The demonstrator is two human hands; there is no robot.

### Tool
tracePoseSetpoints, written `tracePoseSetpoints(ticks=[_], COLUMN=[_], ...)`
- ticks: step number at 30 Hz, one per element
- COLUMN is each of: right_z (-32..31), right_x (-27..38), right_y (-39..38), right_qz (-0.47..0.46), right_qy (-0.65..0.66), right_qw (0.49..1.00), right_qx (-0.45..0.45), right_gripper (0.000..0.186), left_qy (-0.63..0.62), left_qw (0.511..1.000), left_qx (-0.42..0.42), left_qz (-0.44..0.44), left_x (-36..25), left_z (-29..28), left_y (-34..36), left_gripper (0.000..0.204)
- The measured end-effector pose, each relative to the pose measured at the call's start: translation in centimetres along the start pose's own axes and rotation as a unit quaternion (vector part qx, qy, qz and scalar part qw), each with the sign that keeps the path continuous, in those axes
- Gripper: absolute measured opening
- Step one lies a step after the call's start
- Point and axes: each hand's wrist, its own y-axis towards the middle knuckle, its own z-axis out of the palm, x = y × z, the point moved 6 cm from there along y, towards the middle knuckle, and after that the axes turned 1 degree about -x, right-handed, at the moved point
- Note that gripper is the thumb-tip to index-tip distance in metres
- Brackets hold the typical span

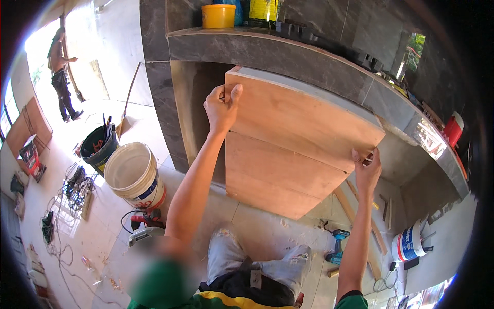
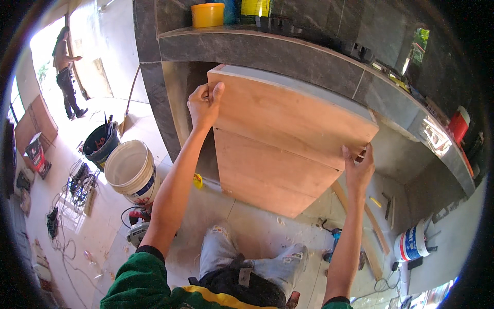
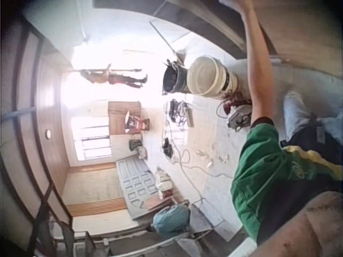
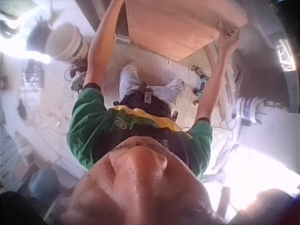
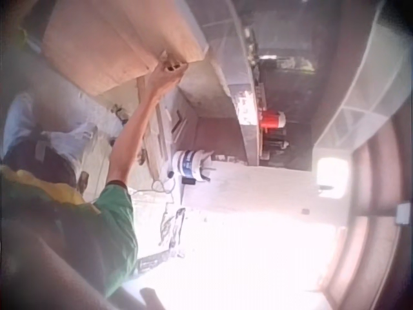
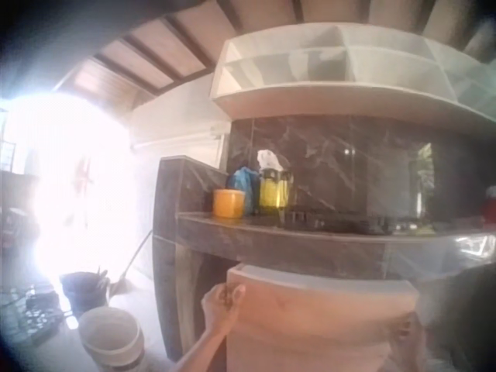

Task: The person fits a wooden panel onto a cabinet drawer, marks it with a pencil, and secures it in place by hammering nails into the wood.

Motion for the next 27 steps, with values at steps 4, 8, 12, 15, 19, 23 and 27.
tracePoseSetpoints(ticks=[4,8,12,15,19,23,27], right_z=[-1.4,-1.0,4.5,7.3,8.4,10.1,9.9], right_x=[1.2,5.9,9.0,10.5,9.1,8.8,7.3], right_y=[-1.7,-3.2,-3.3,-3.3,-4.0,-4.6,-4.5], right_qz=[-0.024,-0.186,-0.276,-0.317,-0.275,-0.271,-0.251], right_qy=[-0.061,-0.065,-0.043,-0.071,-0.123,-0.116,-0.097], right_qw=[0.988,0.968,0.956,0.941,0.949,0.955,0.963], right_qx=[-0.142,-0.156,-0.084,-0.091,-0.089,-0.045,-0.029], right_gripper=[0.067,0.062,0.056,0.053,0.057,0.063,0.063], left_qy=[-0.042,-0.017,-0.055,-0.045,0.029,0.041,0.165], left_qw=[0.997,0.996,0.995,0.995,0.996,0.996,0.969], left_qx=[-0.026,-0.017,0.017,0.024,0.035,0.054,0.139], left_qz=[0.058,0.087,0.08,0.082,0.082,0.057,0.118], left_x=[0.1,-0.4,-0.4,-0.3,-1.4,-1.0,2.1], left_z=[0.1,0.0,0.1,-0.2,0.3,-1.8,-6.9], left_y=[-0.1,-0.1,0.0,0.0,-0.4,-1.2,-8.7], left_gripper=[0.052,0.047,0.041,0.043,0.044,0.047,0.032])
